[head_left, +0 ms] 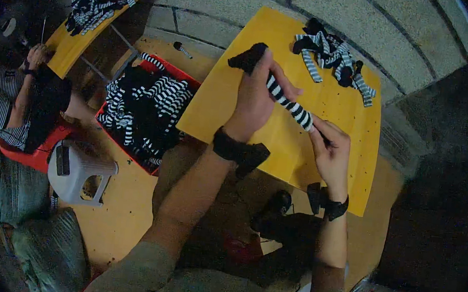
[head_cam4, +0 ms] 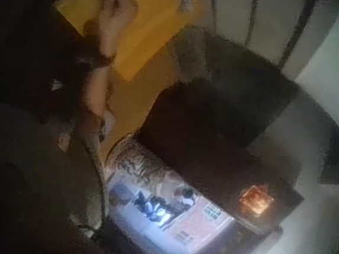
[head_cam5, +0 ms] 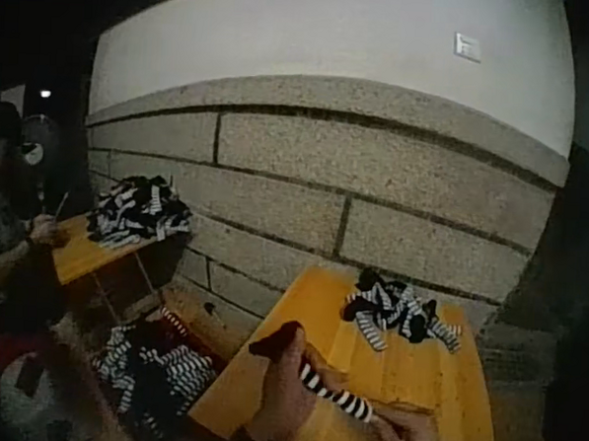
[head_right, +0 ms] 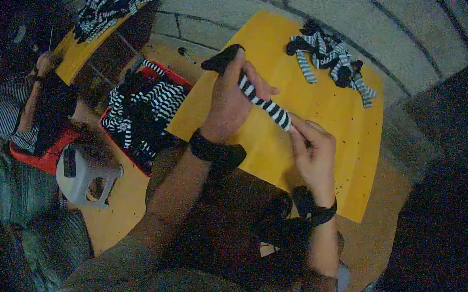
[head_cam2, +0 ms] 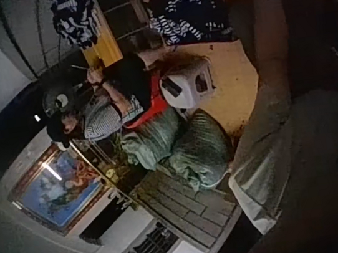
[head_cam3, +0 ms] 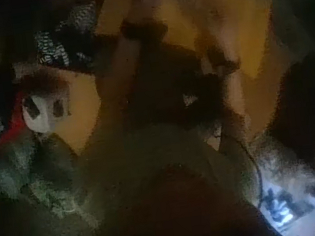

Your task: Turning striped fabric tubes right-side out using a wooden stick.

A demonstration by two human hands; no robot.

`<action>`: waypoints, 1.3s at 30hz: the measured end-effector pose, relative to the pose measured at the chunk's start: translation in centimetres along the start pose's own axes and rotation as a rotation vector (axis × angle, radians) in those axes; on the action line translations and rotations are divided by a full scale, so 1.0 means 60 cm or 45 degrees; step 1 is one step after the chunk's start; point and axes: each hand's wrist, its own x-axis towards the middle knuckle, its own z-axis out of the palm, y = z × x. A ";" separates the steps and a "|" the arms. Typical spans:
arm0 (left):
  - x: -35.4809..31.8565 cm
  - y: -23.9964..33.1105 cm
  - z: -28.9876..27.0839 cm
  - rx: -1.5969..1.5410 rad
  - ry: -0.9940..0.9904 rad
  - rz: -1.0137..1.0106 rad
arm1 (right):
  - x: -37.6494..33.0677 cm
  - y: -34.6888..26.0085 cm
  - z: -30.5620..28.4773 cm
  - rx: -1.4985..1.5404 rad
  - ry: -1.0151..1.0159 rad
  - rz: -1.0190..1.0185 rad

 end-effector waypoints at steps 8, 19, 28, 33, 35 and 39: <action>0.011 -0.020 -0.008 -0.040 -0.242 0.013 | -0.003 -0.022 0.015 -0.046 0.160 -0.086; -0.016 -0.002 0.023 0.532 -0.206 -0.049 | 0.015 0.007 -0.045 -0.070 -0.026 -0.134; 0.003 -0.011 0.001 0.318 -0.129 -0.225 | 0.005 0.015 -0.028 -0.068 0.038 -0.044; 0.010 0.059 -0.050 0.429 0.048 -0.123 | -0.004 0.129 -0.135 0.044 -0.174 0.250; 0.007 0.065 -0.050 0.341 -0.006 -0.118 | -0.014 0.181 -0.146 -0.009 -0.197 0.397; 0.008 0.037 -0.019 0.120 -0.143 -0.181 | -0.020 0.198 -0.108 -0.599 -0.104 0.180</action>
